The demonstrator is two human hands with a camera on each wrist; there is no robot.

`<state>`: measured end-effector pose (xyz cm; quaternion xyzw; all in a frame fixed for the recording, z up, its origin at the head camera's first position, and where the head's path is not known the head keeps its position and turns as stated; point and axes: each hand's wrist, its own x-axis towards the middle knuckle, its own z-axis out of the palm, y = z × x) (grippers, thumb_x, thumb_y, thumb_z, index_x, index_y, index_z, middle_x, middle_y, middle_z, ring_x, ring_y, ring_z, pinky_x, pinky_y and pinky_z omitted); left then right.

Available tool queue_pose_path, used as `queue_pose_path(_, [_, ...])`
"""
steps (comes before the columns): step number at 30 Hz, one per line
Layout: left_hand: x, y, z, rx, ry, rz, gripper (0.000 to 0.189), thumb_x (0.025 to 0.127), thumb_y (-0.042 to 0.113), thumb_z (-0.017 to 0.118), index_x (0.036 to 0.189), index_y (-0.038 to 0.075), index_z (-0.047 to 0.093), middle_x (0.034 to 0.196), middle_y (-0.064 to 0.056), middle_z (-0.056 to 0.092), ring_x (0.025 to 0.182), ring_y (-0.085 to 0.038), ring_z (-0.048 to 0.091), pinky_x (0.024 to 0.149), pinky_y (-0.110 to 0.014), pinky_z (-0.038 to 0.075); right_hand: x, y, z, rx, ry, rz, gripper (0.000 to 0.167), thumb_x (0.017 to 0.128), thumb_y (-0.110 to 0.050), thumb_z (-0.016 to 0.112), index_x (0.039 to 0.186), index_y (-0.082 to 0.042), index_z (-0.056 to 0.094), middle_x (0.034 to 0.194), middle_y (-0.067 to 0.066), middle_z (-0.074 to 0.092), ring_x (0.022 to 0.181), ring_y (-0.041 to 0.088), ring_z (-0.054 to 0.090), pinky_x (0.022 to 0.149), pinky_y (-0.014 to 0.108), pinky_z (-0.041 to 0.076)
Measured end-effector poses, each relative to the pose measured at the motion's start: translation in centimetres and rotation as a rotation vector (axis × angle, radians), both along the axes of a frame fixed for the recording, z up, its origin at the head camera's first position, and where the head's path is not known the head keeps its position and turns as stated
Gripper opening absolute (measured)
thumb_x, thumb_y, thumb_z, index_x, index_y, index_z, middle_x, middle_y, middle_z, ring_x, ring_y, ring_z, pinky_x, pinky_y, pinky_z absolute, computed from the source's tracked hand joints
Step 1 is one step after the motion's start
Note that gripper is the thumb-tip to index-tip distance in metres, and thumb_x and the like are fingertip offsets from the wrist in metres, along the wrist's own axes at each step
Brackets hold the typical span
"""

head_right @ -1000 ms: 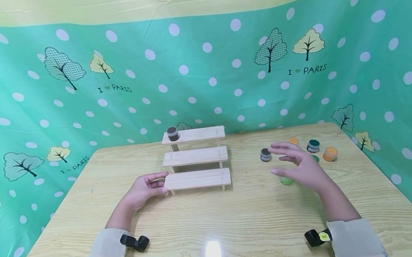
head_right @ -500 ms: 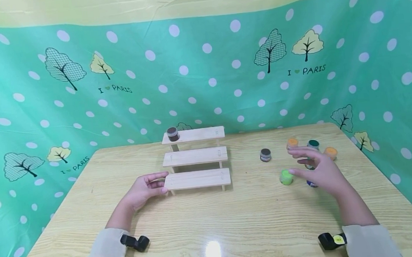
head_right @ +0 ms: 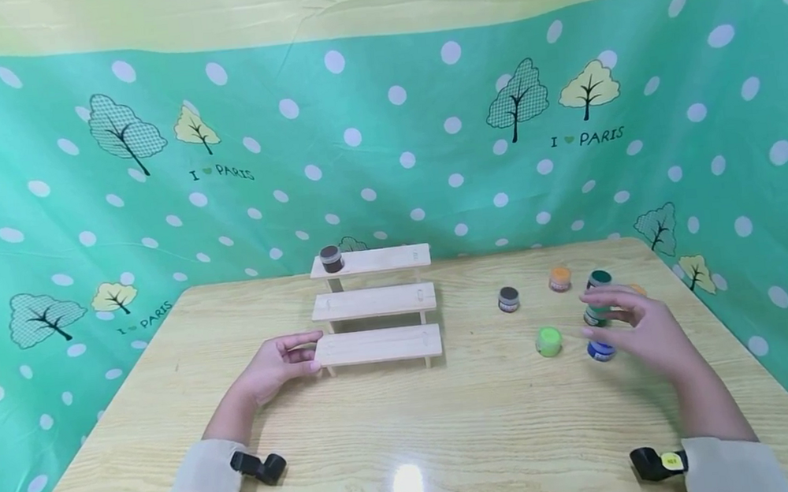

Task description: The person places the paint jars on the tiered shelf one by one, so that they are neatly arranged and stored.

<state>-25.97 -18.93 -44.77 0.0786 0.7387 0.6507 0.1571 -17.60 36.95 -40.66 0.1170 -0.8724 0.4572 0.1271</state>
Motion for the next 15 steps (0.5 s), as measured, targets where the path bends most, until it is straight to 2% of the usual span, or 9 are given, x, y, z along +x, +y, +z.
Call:
queue_pose_path(6, [0.1, 0.1, 0.0, -0.009, 0.005, -0.004, 0.061, 0.079, -0.004, 0.077, 0.135, -0.004, 0.054, 0.103, -0.011, 0.067, 0.092, -0.018, 0.064, 0.08, -0.032, 0.059, 0.2, 1.4, -0.3, 0.012, 0.009, 0.002, 0.045, 0.087, -0.004, 0.073, 0.129, 0.004, 0.058, 0.129, -0.018, 0.051, 0.112, -0.009, 0.048, 0.086, 0.005, 0.044])
queue_pose_path(12, [0.3, 0.0, -0.1, -0.014, 0.006, -0.004, 0.061, 0.08, -0.003, 0.077, 0.136, -0.002, 0.053, 0.105, -0.013, 0.067, 0.092, -0.017, 0.064, 0.08, -0.031, 0.058, 0.2, 2.6, -0.9, 0.022, -0.063, -0.044, 0.049, 0.087, -0.011, 0.075, 0.13, 0.002, 0.057, 0.126, -0.023, 0.051, 0.109, -0.014, 0.046, 0.083, 0.005, 0.045])
queue_pose_path(15, [0.3, -0.1, -0.3, -0.012, 0.013, -0.009, 0.061, 0.081, -0.002, 0.076, 0.137, -0.002, 0.052, 0.105, -0.014, 0.066, 0.091, -0.016, 0.064, 0.08, -0.031, 0.058, 0.3, 3.3, -1.3, 0.048, -0.12, -0.053, 0.051, 0.087, -0.016, 0.075, 0.131, 0.002, 0.056, 0.123, -0.027, 0.048, 0.102, -0.014, 0.05, 0.079, 0.007, 0.048])
